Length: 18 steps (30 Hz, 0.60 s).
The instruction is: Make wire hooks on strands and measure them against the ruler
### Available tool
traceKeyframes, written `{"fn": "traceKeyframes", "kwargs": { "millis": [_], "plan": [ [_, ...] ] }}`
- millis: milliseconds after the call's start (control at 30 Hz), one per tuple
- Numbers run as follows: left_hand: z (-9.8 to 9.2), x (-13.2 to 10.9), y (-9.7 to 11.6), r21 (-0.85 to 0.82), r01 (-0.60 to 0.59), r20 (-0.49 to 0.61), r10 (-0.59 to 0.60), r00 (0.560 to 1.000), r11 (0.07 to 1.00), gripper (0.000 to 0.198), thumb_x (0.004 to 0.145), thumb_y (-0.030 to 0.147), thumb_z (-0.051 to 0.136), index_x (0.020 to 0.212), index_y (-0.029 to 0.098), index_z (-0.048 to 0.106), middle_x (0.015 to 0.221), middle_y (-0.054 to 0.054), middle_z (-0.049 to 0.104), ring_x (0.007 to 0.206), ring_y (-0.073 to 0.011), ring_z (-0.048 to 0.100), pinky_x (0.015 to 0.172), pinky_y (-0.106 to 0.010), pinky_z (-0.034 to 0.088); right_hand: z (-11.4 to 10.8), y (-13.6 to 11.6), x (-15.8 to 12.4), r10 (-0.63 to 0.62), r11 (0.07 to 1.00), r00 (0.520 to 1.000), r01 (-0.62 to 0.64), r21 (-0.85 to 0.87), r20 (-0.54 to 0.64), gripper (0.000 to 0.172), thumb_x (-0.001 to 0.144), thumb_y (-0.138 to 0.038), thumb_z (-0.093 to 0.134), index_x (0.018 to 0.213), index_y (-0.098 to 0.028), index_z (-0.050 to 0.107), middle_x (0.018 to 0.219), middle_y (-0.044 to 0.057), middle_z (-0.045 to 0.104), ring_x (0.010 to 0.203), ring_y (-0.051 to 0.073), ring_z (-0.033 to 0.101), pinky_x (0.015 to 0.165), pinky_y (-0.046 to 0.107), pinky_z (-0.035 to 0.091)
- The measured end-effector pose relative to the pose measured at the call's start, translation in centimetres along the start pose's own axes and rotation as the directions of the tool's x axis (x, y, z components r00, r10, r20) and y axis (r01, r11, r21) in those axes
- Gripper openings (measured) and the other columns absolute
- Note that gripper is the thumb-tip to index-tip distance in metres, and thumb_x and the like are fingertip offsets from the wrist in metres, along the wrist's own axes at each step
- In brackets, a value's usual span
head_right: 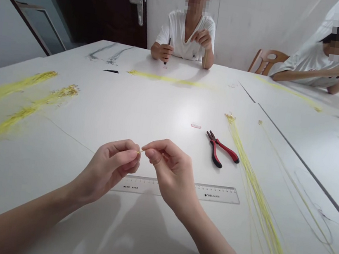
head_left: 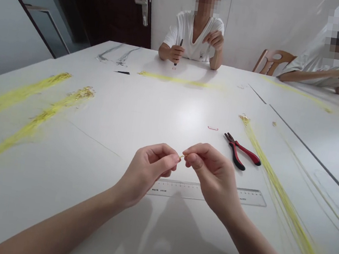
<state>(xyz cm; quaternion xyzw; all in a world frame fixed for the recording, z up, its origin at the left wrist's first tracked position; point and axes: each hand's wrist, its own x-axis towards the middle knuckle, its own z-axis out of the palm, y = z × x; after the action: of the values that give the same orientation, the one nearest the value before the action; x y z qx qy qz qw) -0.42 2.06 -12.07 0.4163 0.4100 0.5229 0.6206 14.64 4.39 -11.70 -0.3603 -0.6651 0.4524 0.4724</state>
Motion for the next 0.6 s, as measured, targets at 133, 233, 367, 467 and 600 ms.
{"fn": "traceKeyframes", "kwargs": {
  "millis": [133, 233, 367, 467, 600],
  "plan": [
    [-0.13, 0.01, -0.14, 0.037, -0.038, -0.019, 0.038, 0.999, 0.999, 0.017, 0.077, 0.027, 0.062, 0.061, 0.020, 0.061, 0.060, 0.002, 0.048, 0.057, -0.0110, 0.038, 0.053, -0.025, 0.031, 0.17, -0.38, -0.22, 0.072, 0.997, 0.997, -0.073, -0.008, -0.011, 0.013, 0.086, -0.034, 0.054, 0.087, -0.025, 0.063, 0.070, -0.002, 0.059, 0.069, 0.010, 0.055, 0.062, 0.024, 0.046],
    [-0.21, -0.06, -0.28, 0.069, -0.050, -0.026, 0.052, 0.998, 0.996, 0.017, 0.077, 0.026, 0.063, 0.061, 0.020, 0.060, 0.060, 0.002, 0.047, 0.056, -0.0106, 0.037, 0.052, -0.025, 0.030, 0.16, -0.61, -0.26, 0.086, 0.996, 0.996, -0.086, -0.004, -0.005, 0.016, 0.086, -0.036, 0.053, 0.083, -0.023, 0.063, 0.068, -0.002, 0.058, 0.068, 0.010, 0.055, 0.062, 0.023, 0.046],
    [-0.11, -0.29, -0.36, 0.117, -0.075, -0.039, 0.081, 0.996, 0.990, 0.017, 0.076, 0.023, 0.063, 0.060, 0.020, 0.058, 0.056, 0.004, 0.045, 0.054, -0.0096, 0.035, 0.047, -0.024, 0.028, 0.07, -0.77, -0.18, 0.108, 0.994, 0.994, -0.108, 0.024, 0.004, 0.017, 0.084, -0.035, 0.056, 0.074, -0.022, 0.061, 0.068, -0.002, 0.057, 0.068, 0.009, 0.054, 0.061, 0.022, 0.046],
    [0.18, -0.48, -0.22, 0.159, -0.136, -0.057, 0.147, 0.987, 0.978, 0.018, 0.075, 0.018, 0.062, 0.058, 0.020, 0.057, 0.055, 0.003, 0.048, 0.052, -0.0091, 0.037, 0.044, -0.022, 0.029, 0.05, -0.76, -0.16, 0.141, 0.989, 0.990, -0.141, 0.035, 0.007, 0.018, 0.083, -0.035, 0.057, 0.072, -0.021, 0.060, 0.068, -0.001, 0.057, 0.067, 0.010, 0.053, 0.061, 0.023, 0.046],
    [0.48, -0.63, 0.03, 0.188, -0.194, -0.071, 0.211, 0.975, 0.963, 0.017, 0.073, 0.015, 0.062, 0.057, 0.020, 0.057, 0.055, 0.003, 0.052, 0.048, -0.0088, 0.039, 0.042, -0.022, 0.031, 0.10, -0.80, -0.26, 0.140, 0.989, 0.990, -0.141, 0.042, 0.023, 0.023, 0.083, -0.037, 0.057, 0.067, -0.020, 0.058, 0.064, -0.002, 0.054, 0.061, 0.009, 0.049, 0.053, 0.022, 0.042]
  ]
}}
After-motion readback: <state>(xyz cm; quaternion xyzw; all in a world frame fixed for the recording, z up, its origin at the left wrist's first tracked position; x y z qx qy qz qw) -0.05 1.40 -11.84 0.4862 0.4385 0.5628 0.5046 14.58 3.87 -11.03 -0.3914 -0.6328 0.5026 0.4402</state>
